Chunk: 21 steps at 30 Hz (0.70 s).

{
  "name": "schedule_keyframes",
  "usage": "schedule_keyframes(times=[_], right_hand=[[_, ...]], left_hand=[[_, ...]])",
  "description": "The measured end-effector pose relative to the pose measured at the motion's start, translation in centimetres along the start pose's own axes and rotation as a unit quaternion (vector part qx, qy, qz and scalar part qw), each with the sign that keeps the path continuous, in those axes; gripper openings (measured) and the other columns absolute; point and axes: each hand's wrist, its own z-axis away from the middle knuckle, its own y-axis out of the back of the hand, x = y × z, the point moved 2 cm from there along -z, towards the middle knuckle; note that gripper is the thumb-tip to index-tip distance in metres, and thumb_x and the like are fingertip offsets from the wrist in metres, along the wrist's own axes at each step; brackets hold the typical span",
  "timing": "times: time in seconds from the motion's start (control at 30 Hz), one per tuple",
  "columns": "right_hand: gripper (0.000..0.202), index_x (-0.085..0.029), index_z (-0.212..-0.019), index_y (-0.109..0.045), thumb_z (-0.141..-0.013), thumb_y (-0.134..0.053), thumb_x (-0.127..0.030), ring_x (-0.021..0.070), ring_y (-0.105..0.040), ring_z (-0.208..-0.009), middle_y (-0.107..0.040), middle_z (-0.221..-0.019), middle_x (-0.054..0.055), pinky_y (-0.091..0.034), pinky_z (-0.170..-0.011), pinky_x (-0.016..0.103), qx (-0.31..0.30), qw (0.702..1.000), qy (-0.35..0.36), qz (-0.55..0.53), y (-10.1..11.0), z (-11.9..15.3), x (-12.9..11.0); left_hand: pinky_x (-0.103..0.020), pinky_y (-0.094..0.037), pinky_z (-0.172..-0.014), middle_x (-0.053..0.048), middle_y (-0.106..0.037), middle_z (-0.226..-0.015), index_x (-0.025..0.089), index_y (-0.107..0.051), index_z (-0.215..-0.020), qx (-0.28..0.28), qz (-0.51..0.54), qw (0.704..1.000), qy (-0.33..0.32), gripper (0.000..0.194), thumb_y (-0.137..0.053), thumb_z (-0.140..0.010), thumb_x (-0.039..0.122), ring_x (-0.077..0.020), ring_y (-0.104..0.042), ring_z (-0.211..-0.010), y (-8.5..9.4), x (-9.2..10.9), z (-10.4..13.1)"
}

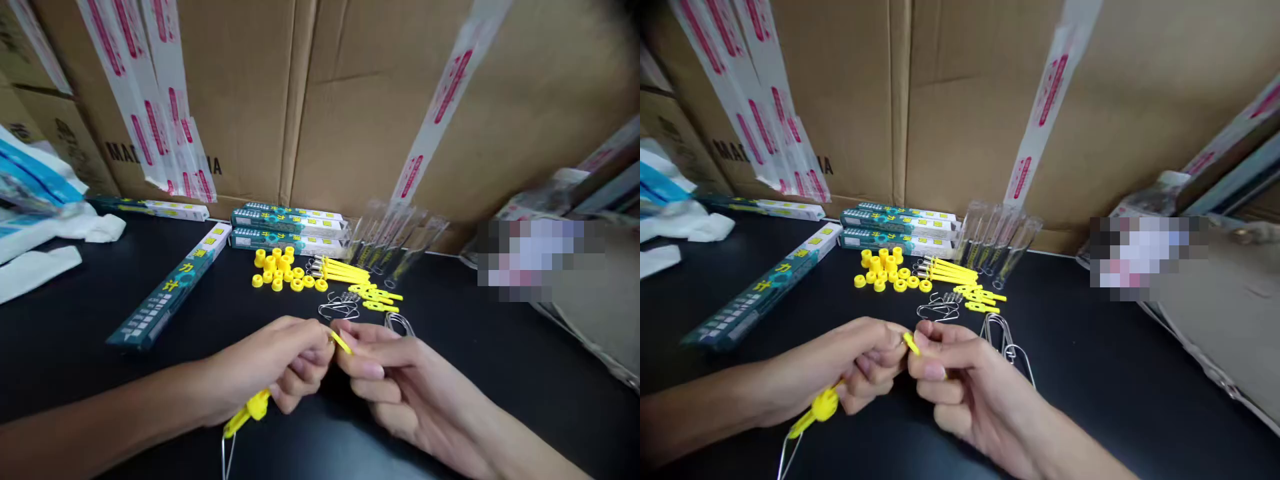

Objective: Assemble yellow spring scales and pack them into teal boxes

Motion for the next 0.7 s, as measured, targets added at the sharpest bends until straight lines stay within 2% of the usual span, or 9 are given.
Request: schedule_keyframes(times=[0.23, 0.5, 0.7], right_hand=[[0.021, -0.016, -0.089, -0.054, -0.077, -0.068, -0.006, 0.0003, -0.017, -0.04, -0.044, -0.053, -0.008, -0.011, -0.033, 0.011, -0.017, 1.0, 0.01, -0.004, -0.19, -0.15, -0.32], [0.024, -0.017, -0.091, -0.052, -0.079, -0.071, -0.009, 0.0005, -0.015, -0.041, -0.044, -0.054, -0.009, -0.01, -0.033, 0.011, -0.026, 0.999, 0.02, 0.01, -0.14, -0.25, -0.24], [0.027, -0.018, -0.096, -0.05, -0.081, -0.072, -0.014, 0.0015, -0.013, -0.043, -0.042, -0.055, -0.009, -0.009, -0.035, 0.012, -0.033, 0.998, 0.031, 0.041, -0.15, -0.2, -0.15]], left_hand=[[-0.021, -0.007, -0.041, 0.012, -0.021, -0.052, 0.022, -0.027, -0.06, -0.015, 0.042, 0.999, -0.004, 0.021, -0.045, -0.069, 0.028, -0.0047, -0.009, -0.044, -0.07, 0.17, 0.26], [-0.02, -0.009, -0.041, 0.012, -0.021, -0.054, 0.022, -0.027, -0.061, -0.031, 0.042, 0.999, -0.01, 0.021, -0.045, -0.073, 0.026, -0.0052, -0.009, -0.044, 0.14, -0.04, 0.2], [-0.019, -0.013, -0.045, 0.01, -0.024, -0.059, 0.02, -0.035, -0.067, -0.069, 0.043, 0.997, -0.009, 0.022, -0.045, -0.085, 0.026, -0.0068, -0.009, -0.048, 0.55, 0.04, 0.31]])
